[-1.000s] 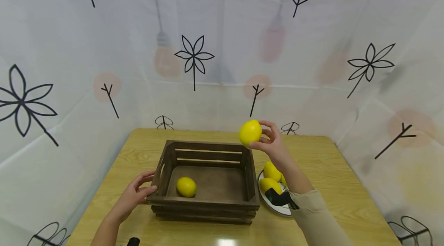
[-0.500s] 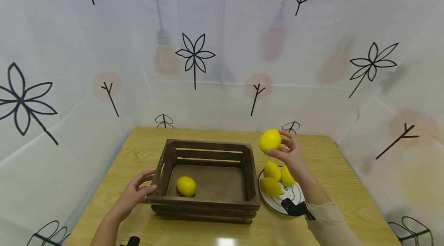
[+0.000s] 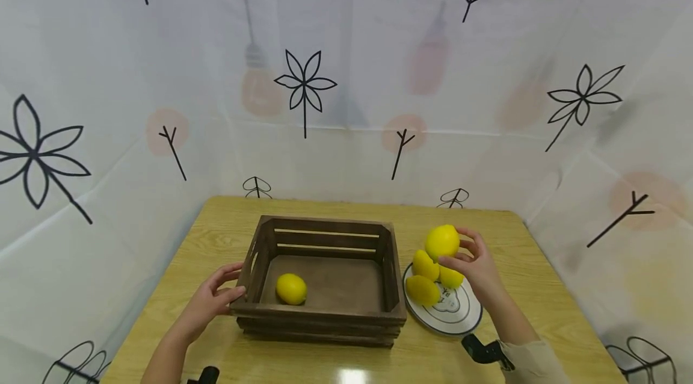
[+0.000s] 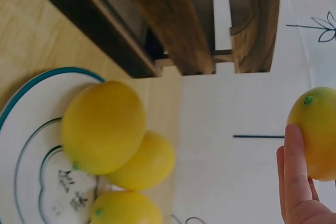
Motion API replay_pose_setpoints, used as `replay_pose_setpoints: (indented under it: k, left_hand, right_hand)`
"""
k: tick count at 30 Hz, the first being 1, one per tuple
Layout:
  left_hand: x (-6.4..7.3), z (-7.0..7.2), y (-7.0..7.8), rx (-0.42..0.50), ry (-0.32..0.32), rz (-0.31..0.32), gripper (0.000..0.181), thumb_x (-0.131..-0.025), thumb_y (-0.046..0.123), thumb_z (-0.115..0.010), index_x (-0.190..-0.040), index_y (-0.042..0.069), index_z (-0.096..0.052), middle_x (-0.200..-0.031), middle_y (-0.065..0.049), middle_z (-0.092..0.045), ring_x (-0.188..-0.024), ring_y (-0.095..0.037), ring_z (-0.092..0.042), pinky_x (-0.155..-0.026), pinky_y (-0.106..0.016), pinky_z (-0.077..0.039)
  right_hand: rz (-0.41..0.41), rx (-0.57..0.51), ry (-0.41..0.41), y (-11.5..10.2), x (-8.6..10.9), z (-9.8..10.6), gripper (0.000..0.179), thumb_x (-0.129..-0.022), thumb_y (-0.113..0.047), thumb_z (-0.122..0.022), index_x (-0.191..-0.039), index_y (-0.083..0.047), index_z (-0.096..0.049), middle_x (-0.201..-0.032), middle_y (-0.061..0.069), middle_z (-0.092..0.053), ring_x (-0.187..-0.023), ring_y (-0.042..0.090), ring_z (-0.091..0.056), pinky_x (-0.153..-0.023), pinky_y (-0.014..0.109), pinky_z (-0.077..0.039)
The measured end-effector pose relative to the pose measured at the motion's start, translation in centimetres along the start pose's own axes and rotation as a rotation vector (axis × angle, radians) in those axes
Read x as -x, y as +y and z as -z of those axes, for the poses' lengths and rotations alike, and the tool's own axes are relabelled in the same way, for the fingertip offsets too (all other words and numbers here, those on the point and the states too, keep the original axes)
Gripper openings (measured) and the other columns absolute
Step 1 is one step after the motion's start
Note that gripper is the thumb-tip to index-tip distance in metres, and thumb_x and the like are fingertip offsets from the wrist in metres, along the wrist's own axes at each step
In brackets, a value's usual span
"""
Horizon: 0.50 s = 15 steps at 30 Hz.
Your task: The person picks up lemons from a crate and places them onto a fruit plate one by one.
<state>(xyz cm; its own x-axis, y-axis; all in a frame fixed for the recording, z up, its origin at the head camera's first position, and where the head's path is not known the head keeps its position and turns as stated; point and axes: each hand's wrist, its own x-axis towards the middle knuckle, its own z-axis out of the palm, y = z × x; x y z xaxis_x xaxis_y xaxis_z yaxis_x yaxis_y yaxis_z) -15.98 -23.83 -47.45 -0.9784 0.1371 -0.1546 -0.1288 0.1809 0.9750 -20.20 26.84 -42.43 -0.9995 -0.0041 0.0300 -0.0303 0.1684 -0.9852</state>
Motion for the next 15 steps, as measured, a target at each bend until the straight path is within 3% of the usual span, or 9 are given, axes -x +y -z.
replay_pose_setpoints:
  k: [6,15]
  left_hand:
    - [-0.1,0.0,0.0,-0.003,-0.007,0.003,0.057,-0.092,0.021,-0.059,-0.142,0.01,-0.034,-0.139,-0.022,-0.034,-0.111,-0.038,-0.051,-0.071,-0.043,-0.048]
    - [-0.1,0.1,0.1,-0.006,-0.01,0.008,0.057,-0.092,0.022,-0.06,-0.142,0.011,-0.034,-0.139,-0.022,-0.033,-0.112,-0.039,-0.05,-0.072,-0.043,-0.047]
  right_hand:
    - [-0.025,0.032,0.013,1.5,1.0,1.2,0.068,-0.084,-0.007,-0.069,-0.139,-0.011,-0.028,-0.124,0.015,-0.038,-0.089,0.006,-0.059,-0.077,0.02,-0.045]
    - [-0.102,0.029,0.027,4.4,1.8,1.9,0.074,-0.084,-0.006,-0.068,-0.141,-0.005,-0.021,-0.129,0.022,-0.032,-0.089,0.001,-0.056,-0.076,0.021,-0.046]
